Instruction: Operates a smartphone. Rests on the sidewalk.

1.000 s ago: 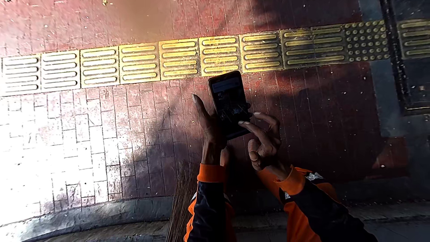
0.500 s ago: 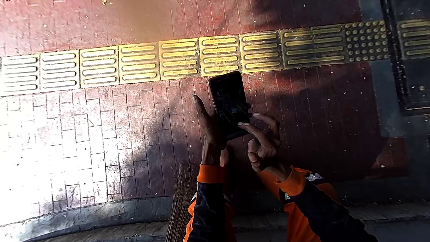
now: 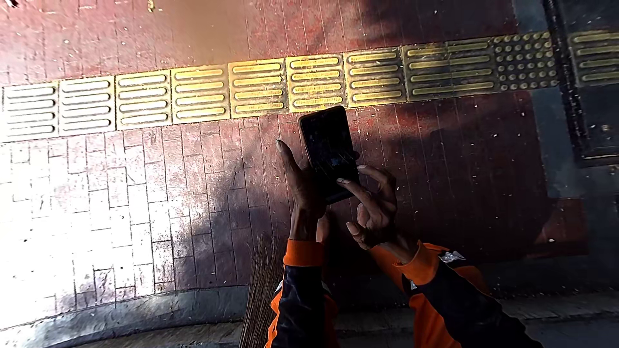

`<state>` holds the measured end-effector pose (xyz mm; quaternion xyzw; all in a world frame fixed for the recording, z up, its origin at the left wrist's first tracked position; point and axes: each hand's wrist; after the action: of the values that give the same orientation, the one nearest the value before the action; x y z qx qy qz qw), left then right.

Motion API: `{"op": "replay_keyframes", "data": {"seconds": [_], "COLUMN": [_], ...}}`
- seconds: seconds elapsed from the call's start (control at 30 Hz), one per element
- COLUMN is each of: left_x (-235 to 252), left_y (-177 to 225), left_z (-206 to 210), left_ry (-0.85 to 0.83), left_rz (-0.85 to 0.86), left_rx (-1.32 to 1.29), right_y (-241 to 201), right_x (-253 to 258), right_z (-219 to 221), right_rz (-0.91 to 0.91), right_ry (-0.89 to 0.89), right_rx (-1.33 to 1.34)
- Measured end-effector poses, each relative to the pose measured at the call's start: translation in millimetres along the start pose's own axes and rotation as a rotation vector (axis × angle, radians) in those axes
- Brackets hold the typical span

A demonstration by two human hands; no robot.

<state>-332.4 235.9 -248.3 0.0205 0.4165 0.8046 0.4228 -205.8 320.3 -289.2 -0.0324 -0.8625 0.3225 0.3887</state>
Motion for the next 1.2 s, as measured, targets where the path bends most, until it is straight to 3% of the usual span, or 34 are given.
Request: {"op": "replay_keyframes", "data": {"seconds": [0.27, 0.77, 0.93, 1.2], "left_x": [-1, 2, 1, 1], "left_y": [0, -3, -2, 0], "left_z": [2, 2, 1, 0], "left_ry": [0.013, 0.009, 0.019, 0.018], "left_rz": [-0.019, -0.012, -0.015, -0.015], "left_rx": [0.026, 0.018, 0.029, 0.001], "right_y": [1, -9, -5, -4], "right_x": [3, -1, 0, -1], "right_z": [-2, 4, 2, -4], "right_rz": [0.038, -0.013, -0.01, 0.006], "right_ry": [0.033, -0.151, -0.021, -0.006], "right_rx": [-0.045, 0.068, 0.058, 0.04]}}
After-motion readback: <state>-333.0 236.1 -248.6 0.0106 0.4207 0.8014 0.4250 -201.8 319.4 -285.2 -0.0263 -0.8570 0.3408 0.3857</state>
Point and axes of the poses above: each hand's wrist, its own x-axis towards the middle knuckle, its own z-axis out of the palm, y = z × x, and after that the axes turned 3 degrees about -y, right-handed
